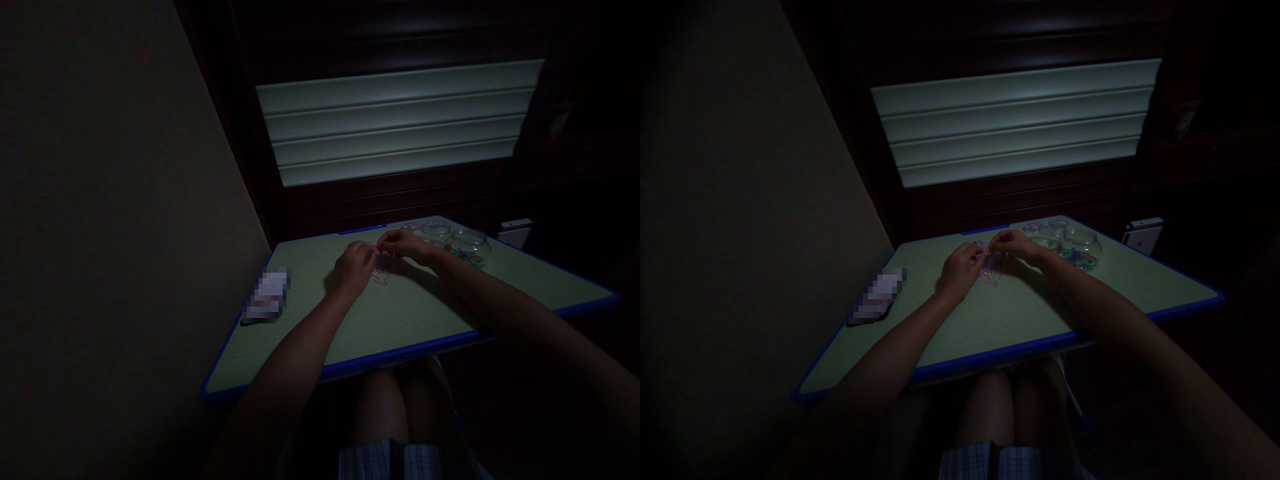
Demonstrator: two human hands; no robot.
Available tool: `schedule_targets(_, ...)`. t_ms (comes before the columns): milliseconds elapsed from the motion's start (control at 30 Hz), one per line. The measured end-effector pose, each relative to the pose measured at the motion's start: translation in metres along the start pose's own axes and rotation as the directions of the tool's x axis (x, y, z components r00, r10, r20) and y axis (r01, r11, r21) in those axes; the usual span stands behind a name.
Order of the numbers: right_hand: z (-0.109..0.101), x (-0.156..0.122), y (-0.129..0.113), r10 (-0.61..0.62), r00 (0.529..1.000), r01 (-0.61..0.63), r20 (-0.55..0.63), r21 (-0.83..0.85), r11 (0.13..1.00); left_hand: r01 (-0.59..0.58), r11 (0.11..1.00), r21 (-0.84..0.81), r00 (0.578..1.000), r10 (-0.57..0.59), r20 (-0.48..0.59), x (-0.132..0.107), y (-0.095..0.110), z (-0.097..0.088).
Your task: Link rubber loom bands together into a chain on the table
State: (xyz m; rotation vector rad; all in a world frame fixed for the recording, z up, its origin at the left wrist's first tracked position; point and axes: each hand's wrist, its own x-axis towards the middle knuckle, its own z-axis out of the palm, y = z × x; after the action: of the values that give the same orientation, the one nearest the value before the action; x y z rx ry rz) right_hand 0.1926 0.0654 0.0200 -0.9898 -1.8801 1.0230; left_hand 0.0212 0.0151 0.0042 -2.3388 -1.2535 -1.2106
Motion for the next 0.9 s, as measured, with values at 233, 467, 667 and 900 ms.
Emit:
schedule_targets(233,-0.0026,0.0019,0.0033,-0.012,1.0,0.013,-0.029,0.013,1.0,0.074,0.985,-0.154,0.997,-0.078,-0.019,0.0002,-0.005,0.0032)
schedule_targets(467,-0.0018,-0.0001,0.0017,-0.004,1.0,0.004,0.005,0.042,0.999,0.102,0.979,-0.177,0.994,-0.108,-0.024,0.0003,-0.0052,0.0048)
schedule_targets(667,-0.0017,0.0001,0.0013,0.002,0.999,-0.003,0.045,0.027,1.0,0.087,0.981,-0.171,0.996,-0.089,-0.004,0.0001,-0.0052,0.0038)
schedule_targets(900,-0.0016,0.0023,0.0046,0.009,0.999,-0.01,0.039,0.016,1.0,0.102,0.985,-0.14,0.995,-0.104,-0.007,0.0012,-0.0058,0.004)
